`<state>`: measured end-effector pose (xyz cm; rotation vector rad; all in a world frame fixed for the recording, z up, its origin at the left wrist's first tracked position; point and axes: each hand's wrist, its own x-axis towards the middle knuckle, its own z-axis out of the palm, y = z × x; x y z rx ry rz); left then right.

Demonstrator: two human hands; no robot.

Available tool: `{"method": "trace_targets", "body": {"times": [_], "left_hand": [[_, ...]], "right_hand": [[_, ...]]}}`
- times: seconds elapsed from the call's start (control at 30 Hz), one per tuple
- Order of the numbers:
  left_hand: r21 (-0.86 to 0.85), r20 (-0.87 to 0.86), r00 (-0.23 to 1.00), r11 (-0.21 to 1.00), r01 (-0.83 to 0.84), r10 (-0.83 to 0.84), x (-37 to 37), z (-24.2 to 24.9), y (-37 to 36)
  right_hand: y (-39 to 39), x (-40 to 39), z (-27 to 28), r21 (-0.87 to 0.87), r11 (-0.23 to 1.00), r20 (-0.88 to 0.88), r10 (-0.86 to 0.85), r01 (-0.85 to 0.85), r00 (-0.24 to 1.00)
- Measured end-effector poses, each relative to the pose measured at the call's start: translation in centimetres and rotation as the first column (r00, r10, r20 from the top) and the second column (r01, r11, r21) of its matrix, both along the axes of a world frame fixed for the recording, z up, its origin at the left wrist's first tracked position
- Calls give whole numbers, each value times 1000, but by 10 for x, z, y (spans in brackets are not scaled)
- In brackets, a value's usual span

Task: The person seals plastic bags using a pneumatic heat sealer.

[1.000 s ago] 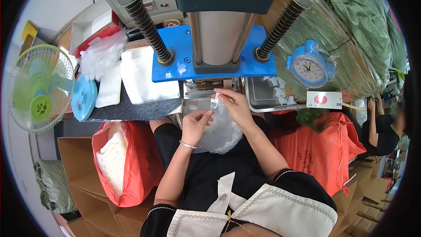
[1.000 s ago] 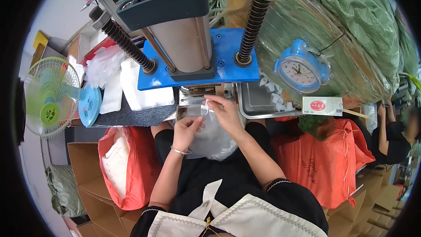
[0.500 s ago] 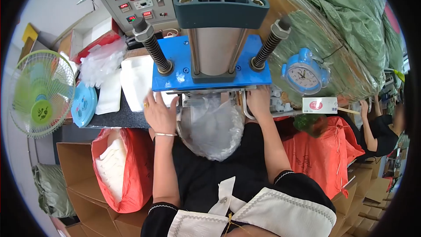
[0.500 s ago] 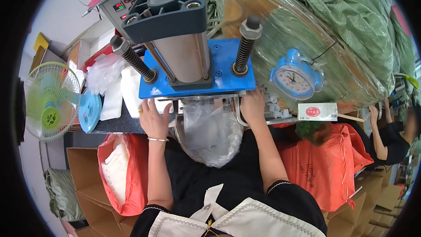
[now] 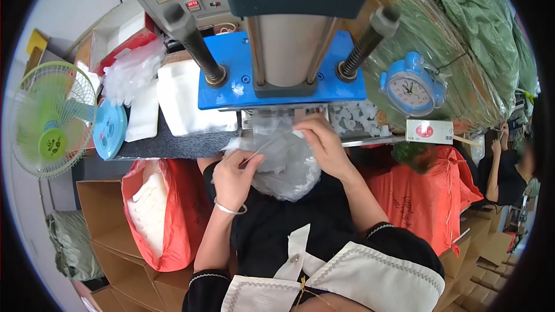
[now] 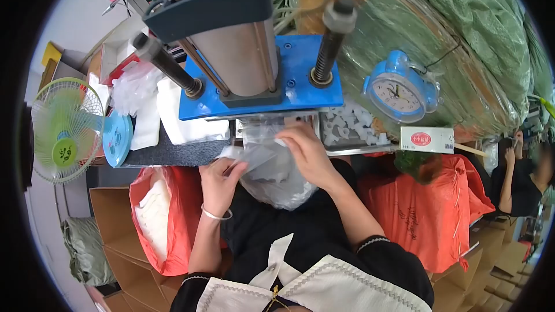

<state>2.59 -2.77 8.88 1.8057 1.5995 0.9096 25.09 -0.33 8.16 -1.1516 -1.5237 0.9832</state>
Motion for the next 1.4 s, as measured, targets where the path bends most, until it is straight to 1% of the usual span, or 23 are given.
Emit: {"method": "trace_targets", "body": {"times": [0.07,0.13,0.23,0.33,0.5,0.57,0.6,0.67,0.7,0.73,0.77,0.83,0.87,0.9,0.97,1.0,1.1,1.13,1.17,1.23,1.3,1.37,1.4], "left_hand": [[-78,27,999,997,23,-20,7,-17,0],[-349,253,964,937,8,86,10,-45,3],[-380,378,919,924,40,116,22,-52,1],[-395,471,874,914,89,119,28,-53,5],[-474,578,800,865,165,164,24,-79,32],[-387,632,752,917,98,186,33,-70,49],[-408,614,770,905,120,175,33,-74,59],[-430,575,804,892,138,152,34,-83,66],[-415,581,802,898,145,139,29,-81,68],[-300,291,956,952,66,25,22,-81,68],[-164,-50,998,986,23,-32,14,-80,68],[112,-423,859,958,-265,287,2,-33,66],[285,-531,745,913,-291,403,-14,-40,73],[289,-538,741,914,-287,402,-18,-53,71],[349,-591,761,935,-58,268,-25,-79,53],[257,-622,763,966,-9,172,-22,-86,37],[322,-550,823,945,54,141,-33,-80,12],[234,-484,861,971,-46,157,-36,-69,8],[146,-416,889,979,-143,192,-39,-54,8],[248,-298,913,946,-207,278,-26,-15,7],[13,-30,996,997,-80,80,-13,9,1],[1,-3,1000,1000,14,-14,2,1,0],[-48,31,999,998,40,-39,7,-12,0]], "right_hand": [[10,-2,20,178,972,389,76,-156,918],[19,-2,13,126,966,479,142,-228,866],[25,-12,-8,46,955,511,228,-291,829],[22,-23,-22,17,996,257,76,-83,963],[20,2,-28,-94,973,212,-189,213,959],[25,28,-36,303,864,525,-504,402,686],[26,39,-37,306,864,527,-503,400,685],[32,58,-37,316,915,798,-400,251,450],[36,59,-43,332,908,794,-415,254,445],[38,55,-52,396,883,769,-468,250,436],[38,52,-59,452,858,742,-513,242,432],[37,48,-52,344,891,766,-449,296,461],[40,50,-54,317,894,756,-439,316,486],[43,53,-57,291,894,743,-435,340,509],[44,55,-61,297,893,736,-440,337,515],[41,53,-48,248,890,654,-445,383,611],[38,59,-58,108,861,410,-494,497,766],[33,60,-61,18,839,259,-529,543,808],[28,59,-62,13,844,262,-520,536,813],[10,46,-45,-91,888,34,-450,451,893],[-4,24,-32,-57,969,44,-240,242,970],[-4,7,-3,29,991,92,-130,128,987],[0,4,11,157,988,278,-46,2,960]]}}
